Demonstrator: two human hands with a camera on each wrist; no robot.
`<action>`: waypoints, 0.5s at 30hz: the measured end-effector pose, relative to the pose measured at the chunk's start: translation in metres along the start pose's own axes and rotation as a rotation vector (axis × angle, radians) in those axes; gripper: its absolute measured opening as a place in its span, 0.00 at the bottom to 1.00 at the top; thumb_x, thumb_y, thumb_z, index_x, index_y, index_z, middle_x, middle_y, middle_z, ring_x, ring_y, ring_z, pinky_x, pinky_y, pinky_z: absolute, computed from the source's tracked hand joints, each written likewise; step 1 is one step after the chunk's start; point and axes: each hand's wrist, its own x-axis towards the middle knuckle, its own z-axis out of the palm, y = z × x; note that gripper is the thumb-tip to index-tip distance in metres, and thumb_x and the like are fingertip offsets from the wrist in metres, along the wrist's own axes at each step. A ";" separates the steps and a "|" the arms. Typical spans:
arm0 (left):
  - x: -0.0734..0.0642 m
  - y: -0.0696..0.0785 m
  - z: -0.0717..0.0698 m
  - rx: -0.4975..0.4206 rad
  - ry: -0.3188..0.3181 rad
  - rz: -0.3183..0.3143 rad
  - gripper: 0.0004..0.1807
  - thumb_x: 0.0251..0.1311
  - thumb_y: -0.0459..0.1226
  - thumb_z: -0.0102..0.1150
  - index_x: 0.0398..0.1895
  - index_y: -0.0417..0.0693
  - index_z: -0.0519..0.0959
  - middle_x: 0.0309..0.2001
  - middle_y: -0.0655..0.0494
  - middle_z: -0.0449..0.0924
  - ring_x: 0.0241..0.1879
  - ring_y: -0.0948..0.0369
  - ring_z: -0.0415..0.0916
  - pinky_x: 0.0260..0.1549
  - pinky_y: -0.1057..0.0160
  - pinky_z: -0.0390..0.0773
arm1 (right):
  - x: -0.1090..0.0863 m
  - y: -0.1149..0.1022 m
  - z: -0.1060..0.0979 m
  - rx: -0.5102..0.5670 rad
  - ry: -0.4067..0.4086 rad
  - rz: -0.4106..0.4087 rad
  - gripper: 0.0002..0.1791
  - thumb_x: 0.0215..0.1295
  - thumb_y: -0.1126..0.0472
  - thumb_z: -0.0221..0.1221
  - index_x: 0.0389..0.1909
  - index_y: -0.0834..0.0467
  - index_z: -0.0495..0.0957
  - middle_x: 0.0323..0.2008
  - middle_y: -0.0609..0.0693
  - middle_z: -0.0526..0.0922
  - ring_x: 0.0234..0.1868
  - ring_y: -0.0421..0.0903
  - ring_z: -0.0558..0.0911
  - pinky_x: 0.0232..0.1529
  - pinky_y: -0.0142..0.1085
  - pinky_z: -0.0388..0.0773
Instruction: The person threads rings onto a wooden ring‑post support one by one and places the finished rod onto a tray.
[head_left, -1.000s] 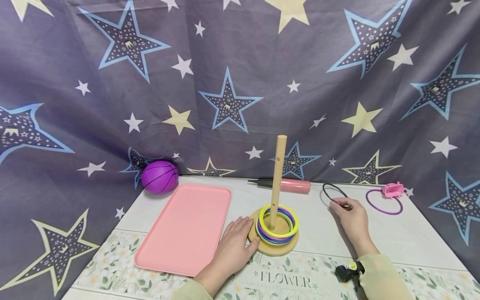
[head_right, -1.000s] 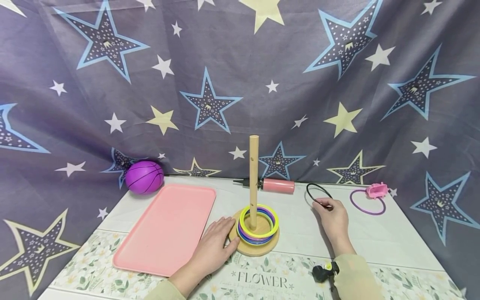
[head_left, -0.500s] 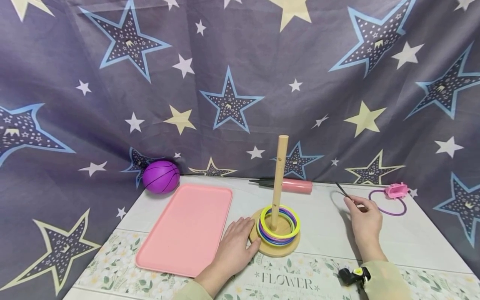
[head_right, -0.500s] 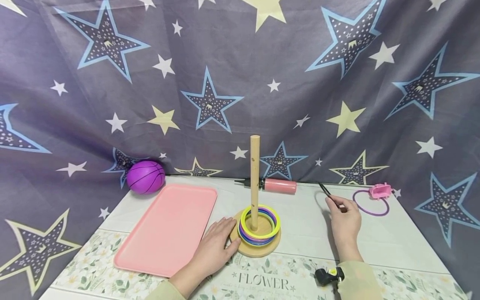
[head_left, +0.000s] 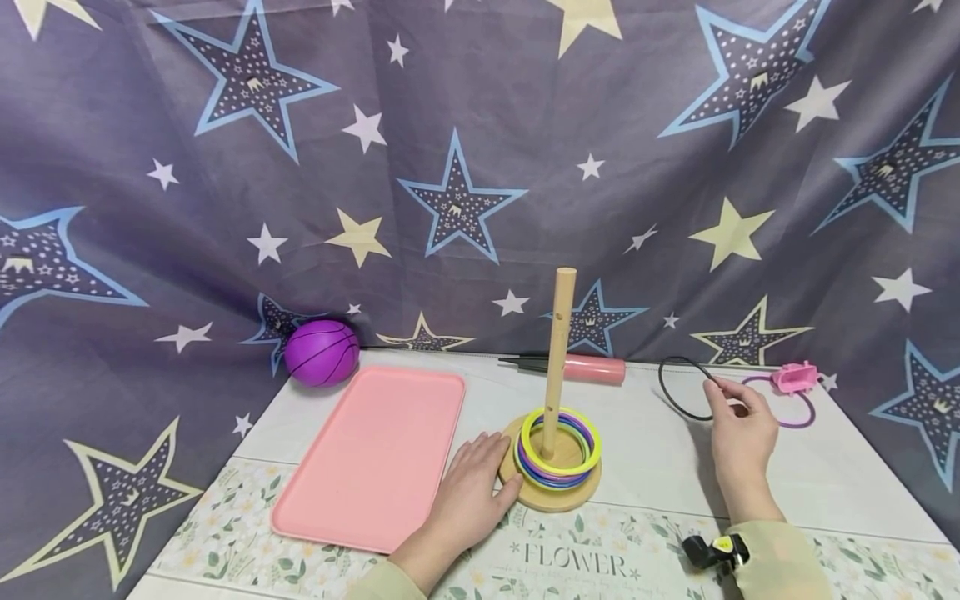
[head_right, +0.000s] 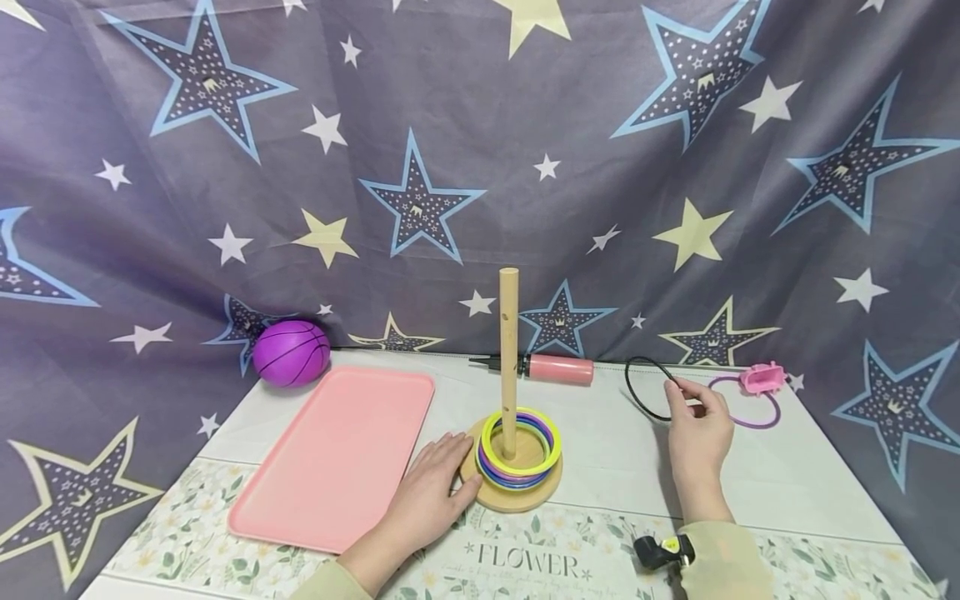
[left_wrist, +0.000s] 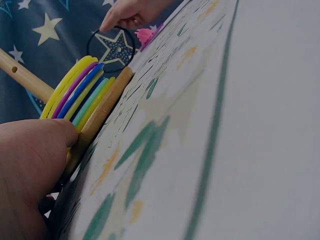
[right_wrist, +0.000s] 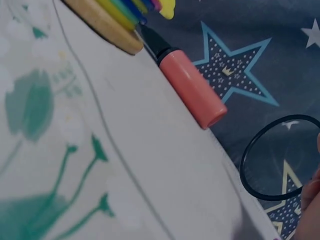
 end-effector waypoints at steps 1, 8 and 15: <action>0.000 0.000 0.000 0.001 0.001 0.001 0.35 0.79 0.50 0.61 0.81 0.40 0.72 0.80 0.41 0.71 0.83 0.43 0.61 0.84 0.40 0.53 | 0.000 -0.003 0.000 0.008 0.003 0.003 0.17 0.75 0.54 0.72 0.54 0.62 0.91 0.37 0.32 0.78 0.34 0.35 0.73 0.33 0.22 0.68; 0.000 0.000 0.000 -0.001 0.003 0.003 0.34 0.79 0.49 0.61 0.81 0.40 0.72 0.79 0.41 0.71 0.83 0.43 0.61 0.84 0.40 0.53 | 0.002 -0.018 -0.001 0.089 0.011 0.012 0.14 0.75 0.57 0.72 0.53 0.62 0.90 0.34 0.32 0.80 0.33 0.34 0.73 0.30 0.20 0.70; -0.001 0.001 -0.001 -0.009 0.006 0.000 0.35 0.79 0.49 0.61 0.81 0.40 0.72 0.79 0.40 0.71 0.83 0.42 0.61 0.84 0.39 0.53 | 0.006 -0.035 -0.002 0.364 -0.014 0.096 0.12 0.71 0.63 0.74 0.50 0.65 0.90 0.31 0.38 0.82 0.23 0.30 0.73 0.17 0.19 0.70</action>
